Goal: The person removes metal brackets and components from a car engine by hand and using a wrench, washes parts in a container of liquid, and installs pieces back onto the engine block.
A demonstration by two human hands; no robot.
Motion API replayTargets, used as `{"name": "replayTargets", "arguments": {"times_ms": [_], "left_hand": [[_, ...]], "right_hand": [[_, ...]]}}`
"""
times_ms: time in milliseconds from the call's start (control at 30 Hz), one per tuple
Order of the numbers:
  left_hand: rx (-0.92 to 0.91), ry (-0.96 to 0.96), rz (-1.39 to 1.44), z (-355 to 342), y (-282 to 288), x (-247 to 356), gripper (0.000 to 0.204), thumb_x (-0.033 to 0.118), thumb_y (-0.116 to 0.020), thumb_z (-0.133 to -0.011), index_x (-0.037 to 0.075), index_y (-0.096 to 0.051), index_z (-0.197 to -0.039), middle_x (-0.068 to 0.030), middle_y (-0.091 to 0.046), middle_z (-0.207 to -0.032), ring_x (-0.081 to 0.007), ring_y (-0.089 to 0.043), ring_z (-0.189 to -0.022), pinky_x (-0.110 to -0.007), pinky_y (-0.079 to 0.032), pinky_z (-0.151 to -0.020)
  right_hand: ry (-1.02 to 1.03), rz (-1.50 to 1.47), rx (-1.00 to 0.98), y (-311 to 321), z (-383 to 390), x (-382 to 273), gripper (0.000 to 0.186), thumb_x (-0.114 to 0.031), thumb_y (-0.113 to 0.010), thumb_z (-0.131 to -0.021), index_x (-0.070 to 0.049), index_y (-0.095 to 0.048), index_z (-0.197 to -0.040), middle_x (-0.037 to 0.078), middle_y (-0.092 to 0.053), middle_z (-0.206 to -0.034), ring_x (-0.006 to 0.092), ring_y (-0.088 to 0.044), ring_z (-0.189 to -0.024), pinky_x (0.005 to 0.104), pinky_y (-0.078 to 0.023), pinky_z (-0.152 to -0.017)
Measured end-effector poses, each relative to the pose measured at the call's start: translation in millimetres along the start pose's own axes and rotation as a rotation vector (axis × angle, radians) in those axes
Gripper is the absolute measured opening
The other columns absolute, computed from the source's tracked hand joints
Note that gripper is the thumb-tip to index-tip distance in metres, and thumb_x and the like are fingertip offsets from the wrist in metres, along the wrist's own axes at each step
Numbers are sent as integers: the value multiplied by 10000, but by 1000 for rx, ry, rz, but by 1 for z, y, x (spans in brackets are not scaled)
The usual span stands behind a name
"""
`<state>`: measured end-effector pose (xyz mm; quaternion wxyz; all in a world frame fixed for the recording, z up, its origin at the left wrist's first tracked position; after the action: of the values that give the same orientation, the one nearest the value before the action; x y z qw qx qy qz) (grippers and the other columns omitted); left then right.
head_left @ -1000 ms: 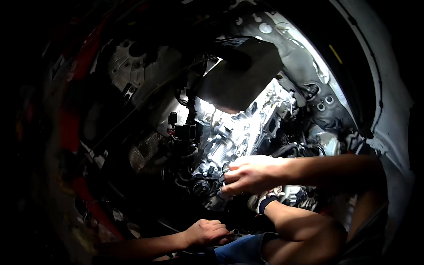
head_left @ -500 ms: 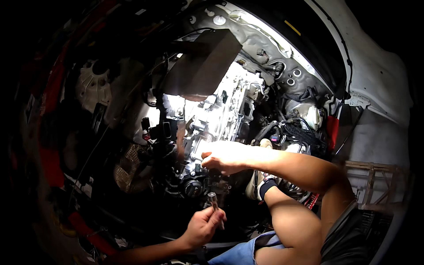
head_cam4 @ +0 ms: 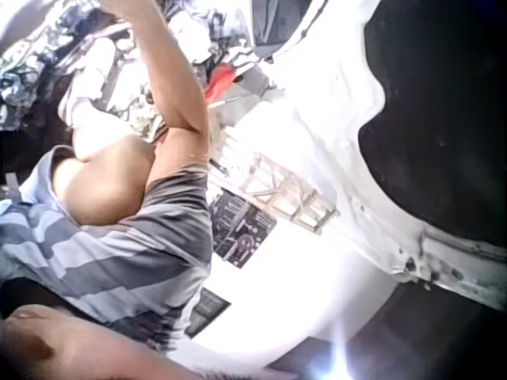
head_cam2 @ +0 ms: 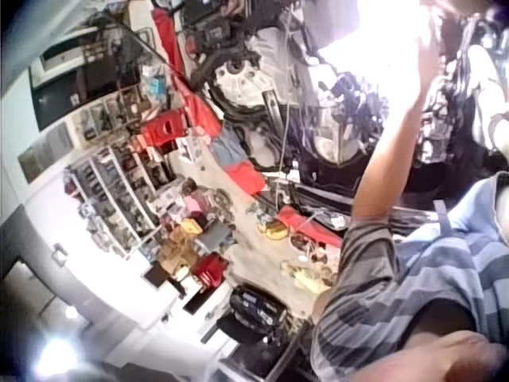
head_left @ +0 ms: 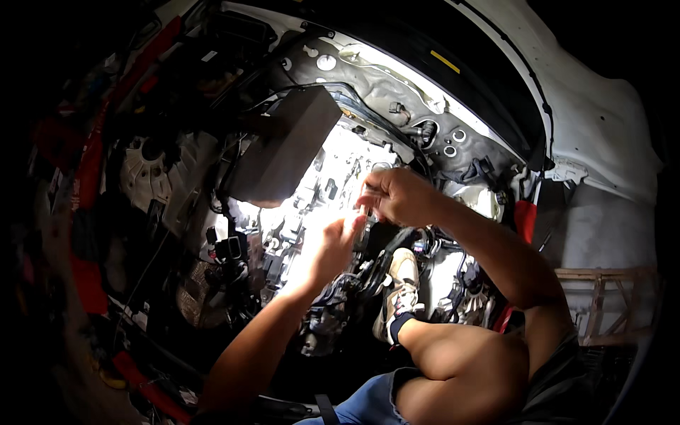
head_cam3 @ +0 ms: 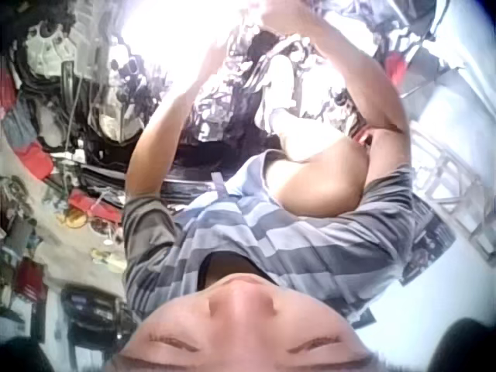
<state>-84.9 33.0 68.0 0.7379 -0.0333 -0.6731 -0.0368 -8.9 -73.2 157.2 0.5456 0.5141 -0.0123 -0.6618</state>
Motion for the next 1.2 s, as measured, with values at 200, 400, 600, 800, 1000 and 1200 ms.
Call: {"name": "replayTargets", "arguments": {"times_ms": [200,400,600,800,1000,1200], "left_hand": [[269,401,454,-87,-16,-91,347,298,-460,-1036,67,-616,-1243,25,-523,-765,-68,-437,-615,-214,-414,-588],[350,11,-400,-136,-25,-86,312,238,-517,-964,71,-661,-1184,-162,-705,-962,-262,-675,-898,-366,-506,-850],[255,-2,-696,-131,-8,-54,341,131,-512,-874,114,-658,-1182,-159,-690,-936,-285,-652,-802,-378,-518,-735],[308,-101,-560,-148,-36,-77,399,129,-512,-878,77,-593,-1266,-198,-633,-1208,-350,-624,-1078,-453,-493,-913],[210,41,-577,-144,-25,-83,325,230,-465,-950,69,-630,-1179,-229,-623,-1162,-391,-603,-1061,-457,-482,-913],[647,-257,-474,-128,-18,-63,225,168,-514,-902,51,-669,-1017,-185,-651,-938,-345,-623,-929,-436,-489,-841]], "right_hand": [[268,201,364,62,-60,58,99,-108,-596,-932,-20,-618,-893,62,-585,-608,112,-532,-526,311,-446,-501],[430,243,362,52,-95,100,316,-249,-538,-983,-35,-631,-1196,183,-698,-811,246,-691,-660,368,-574,-613],[643,279,351,37,-103,91,230,-136,-615,-916,-29,-676,-1111,169,-706,-932,300,-692,-772,359,-578,-691],[751,488,182,42,-88,88,166,-22,-599,-801,2,-693,-937,198,-681,-881,365,-658,-821,414,-540,-776],[587,492,-3,40,-98,68,191,-61,-601,-809,7,-665,-975,210,-632,-1017,378,-610,-950,423,-503,-789],[820,683,116,25,-96,72,184,-79,-595,-849,-29,-679,-1005,181,-671,-1006,357,-619,-941,451,-492,-846]]}}
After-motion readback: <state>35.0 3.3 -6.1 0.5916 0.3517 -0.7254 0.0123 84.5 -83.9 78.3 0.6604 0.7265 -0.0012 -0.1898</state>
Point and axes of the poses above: each hand's wrist, its own z-axis away from the middle knuckle, its own y-axis out of the back of the hand, x = y × z, the point moved 6 cm from there along -z, towards the middle knuckle
